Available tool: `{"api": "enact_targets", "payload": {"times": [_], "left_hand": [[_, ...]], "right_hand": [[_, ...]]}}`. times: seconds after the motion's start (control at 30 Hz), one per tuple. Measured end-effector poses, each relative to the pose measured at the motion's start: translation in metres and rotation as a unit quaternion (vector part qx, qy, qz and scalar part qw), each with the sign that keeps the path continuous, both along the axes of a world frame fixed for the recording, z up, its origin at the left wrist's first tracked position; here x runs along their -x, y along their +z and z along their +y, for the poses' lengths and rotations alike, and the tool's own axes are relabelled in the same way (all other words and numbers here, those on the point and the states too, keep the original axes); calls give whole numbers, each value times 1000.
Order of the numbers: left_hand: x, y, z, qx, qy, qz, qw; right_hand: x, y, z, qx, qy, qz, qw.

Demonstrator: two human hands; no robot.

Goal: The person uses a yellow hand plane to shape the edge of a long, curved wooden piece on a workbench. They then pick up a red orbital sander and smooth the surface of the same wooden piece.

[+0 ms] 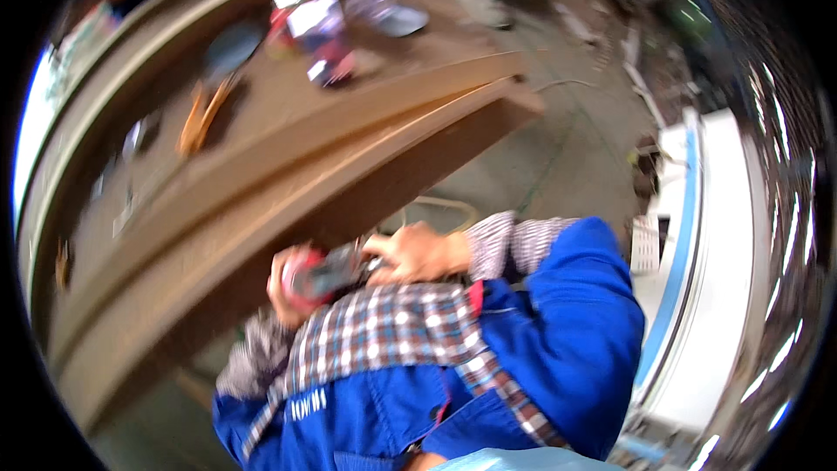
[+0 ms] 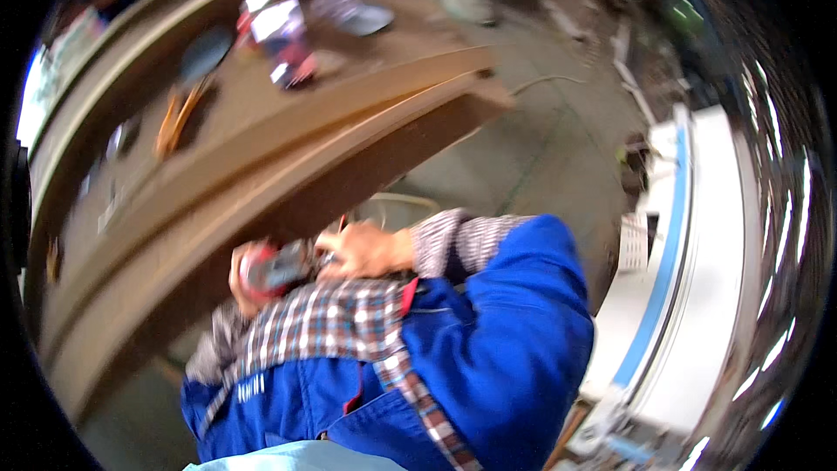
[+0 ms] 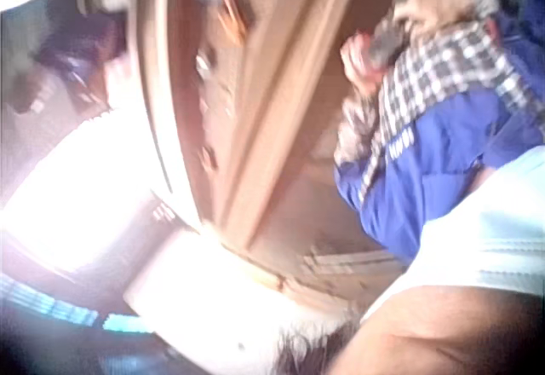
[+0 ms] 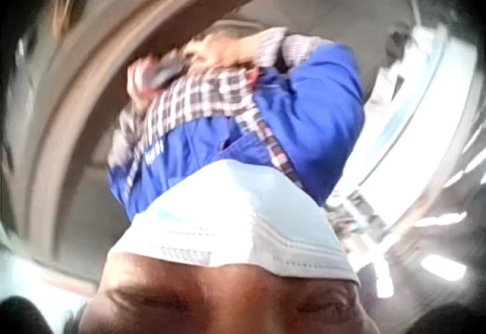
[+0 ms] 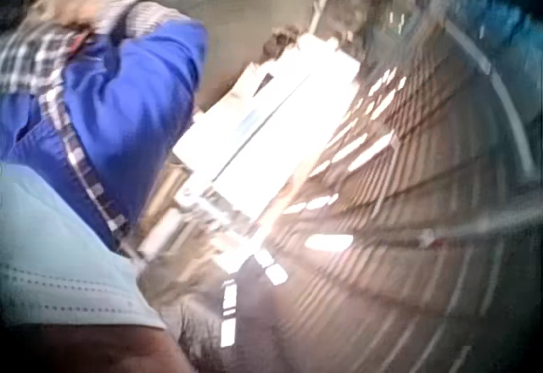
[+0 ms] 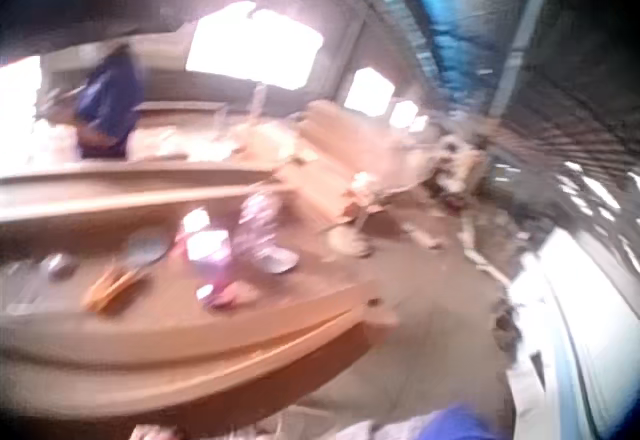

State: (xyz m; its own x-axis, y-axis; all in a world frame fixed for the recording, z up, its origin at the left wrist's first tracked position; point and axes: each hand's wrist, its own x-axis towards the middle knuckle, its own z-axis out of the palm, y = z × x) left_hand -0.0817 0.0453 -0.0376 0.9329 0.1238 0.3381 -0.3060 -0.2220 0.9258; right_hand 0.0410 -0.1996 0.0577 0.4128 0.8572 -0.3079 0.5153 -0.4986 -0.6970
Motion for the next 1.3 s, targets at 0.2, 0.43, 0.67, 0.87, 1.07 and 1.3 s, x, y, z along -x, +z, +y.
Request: {"api": "enact_targets", "payload": {"times": [0.2, 0.43, 0.67, 0.87, 1.07, 1.3], "left_hand": [[6, -9, -13, 112, 99, 122, 981], [-5, 17, -24, -90, 165, 34, 982], [-47, 103, -44, -311, -32, -106, 944], [-63, 110, -70, -311, -76, -94, 943], [-87, 132, -97, -386, -112, -119, 908], [-106, 123, -132, -398, -161, -190, 883]], "right_hand": [[-3, -6, 15, -87, -14, -38, 995], [-4, -5, 22, -132, -37, -62, 989], [1, 6, 5, -200, -91, -44, 975], [1, 0, -11, -292, -121, -271, 909], [-4, 13, -41, -267, -136, -278, 913], [6, -4, -70, -278, -175, -300, 896]]}}
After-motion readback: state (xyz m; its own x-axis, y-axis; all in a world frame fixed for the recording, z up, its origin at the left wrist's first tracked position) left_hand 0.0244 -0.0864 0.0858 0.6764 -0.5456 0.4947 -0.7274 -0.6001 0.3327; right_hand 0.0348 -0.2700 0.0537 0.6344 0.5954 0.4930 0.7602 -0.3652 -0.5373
